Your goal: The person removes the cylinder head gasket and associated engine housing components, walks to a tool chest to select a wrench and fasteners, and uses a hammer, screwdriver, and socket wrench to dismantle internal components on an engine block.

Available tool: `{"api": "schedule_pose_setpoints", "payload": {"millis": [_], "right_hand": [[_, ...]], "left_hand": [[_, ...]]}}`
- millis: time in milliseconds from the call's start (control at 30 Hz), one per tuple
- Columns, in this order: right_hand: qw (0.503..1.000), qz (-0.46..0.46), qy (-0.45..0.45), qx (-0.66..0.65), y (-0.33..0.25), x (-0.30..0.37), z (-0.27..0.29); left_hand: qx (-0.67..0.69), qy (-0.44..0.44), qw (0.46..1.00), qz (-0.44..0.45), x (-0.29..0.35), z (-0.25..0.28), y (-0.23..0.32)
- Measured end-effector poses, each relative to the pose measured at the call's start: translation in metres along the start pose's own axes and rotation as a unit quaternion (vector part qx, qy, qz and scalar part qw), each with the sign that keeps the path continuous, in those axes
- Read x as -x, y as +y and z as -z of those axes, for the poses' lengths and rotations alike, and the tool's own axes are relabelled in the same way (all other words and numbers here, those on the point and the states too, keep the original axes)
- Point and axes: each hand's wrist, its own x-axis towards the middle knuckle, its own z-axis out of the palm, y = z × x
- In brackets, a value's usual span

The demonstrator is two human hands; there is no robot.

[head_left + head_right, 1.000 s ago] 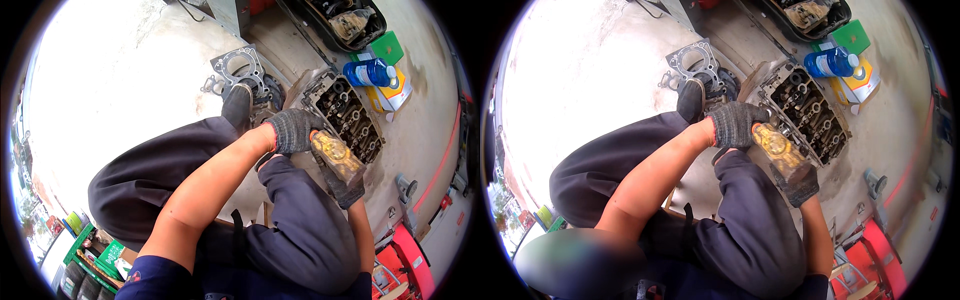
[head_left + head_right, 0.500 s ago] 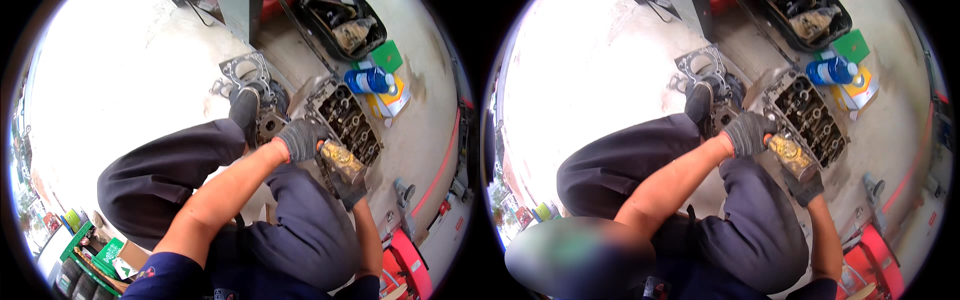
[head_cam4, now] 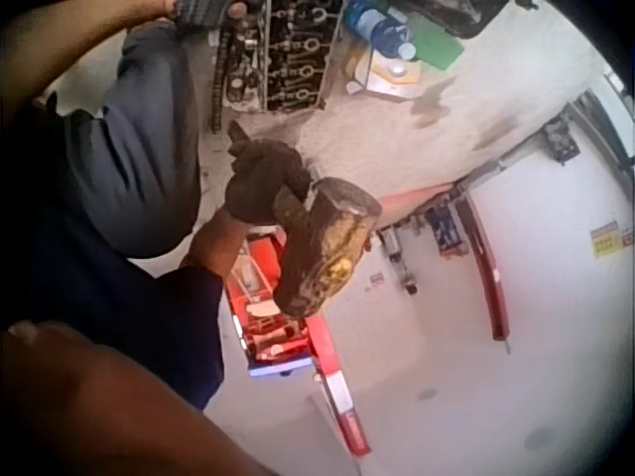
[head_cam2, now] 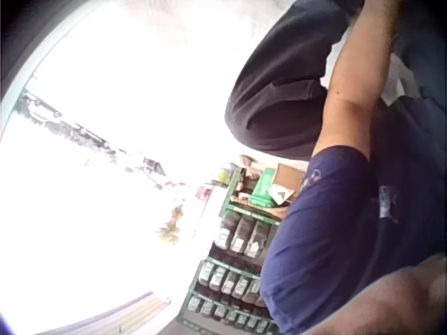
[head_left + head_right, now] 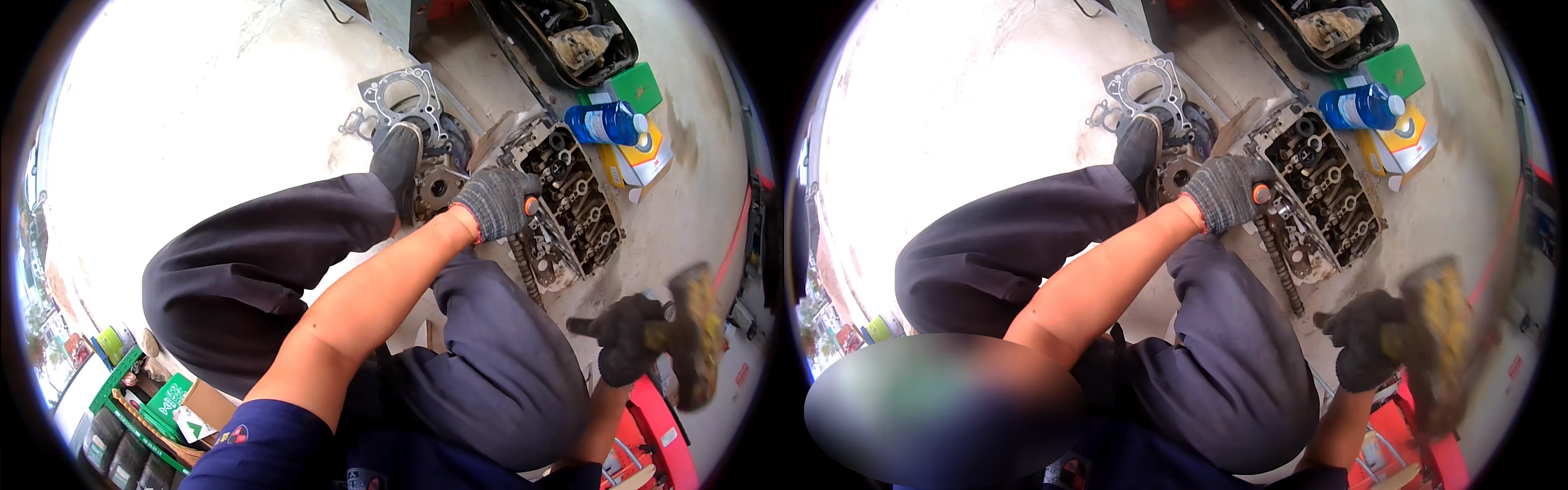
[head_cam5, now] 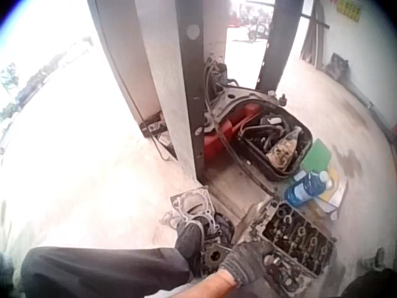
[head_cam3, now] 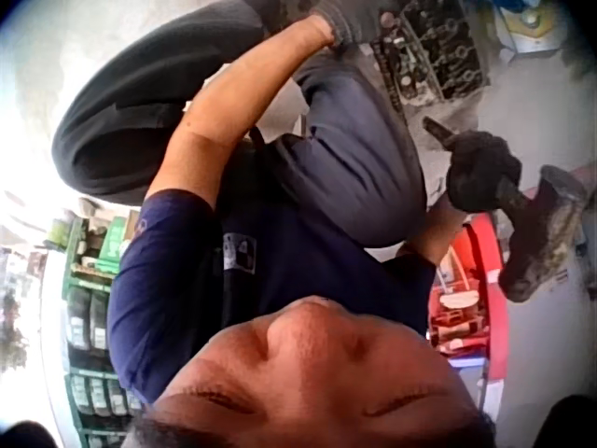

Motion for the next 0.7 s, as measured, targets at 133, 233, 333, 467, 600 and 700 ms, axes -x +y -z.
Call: {"api": "schedule_pose_setpoints", "payload": {"millis": [133, 233, 333, 467, 600, 700], "right_hand": [[0.974, 0.174, -0.117, 0.08, 0.004, -0.019, -0.021], [0.846, -0.063, -0.255, 0.464, 0.052, -0.05, -0.042], [0.864, -0.027, -0.236, 0.444, 0.07, -0.048, -0.02], [0.914, -0.172, -0.115, 0.35, 0.045, -0.011, 0.014], [0.99, 0.057, -0.13, -0.017, 0.009, 0.0, 0.017], [0.973, 0.172, -0.152, -0.007, 0.015, -0.015, -0.019]], "left_hand": [[-0.035, -0.051, 0.998, 0.025, -0.008, 0.002, 0.006], [-0.03, 0.035, 0.999, 0.018, -0.012, -0.002, 0.008], [-0.009, 0.114, 0.993, -0.016, -0.008, -0.003, 0.007], [-0.005, 0.039, 0.999, 0.027, 0.003, 0.003, -0.002], [0.018, 0.031, 0.999, 0.037, 0.0, 0.005, -0.004], [0.016, 0.048, 0.998, 0.024, -0.009, 0.007, -0.001]]}}
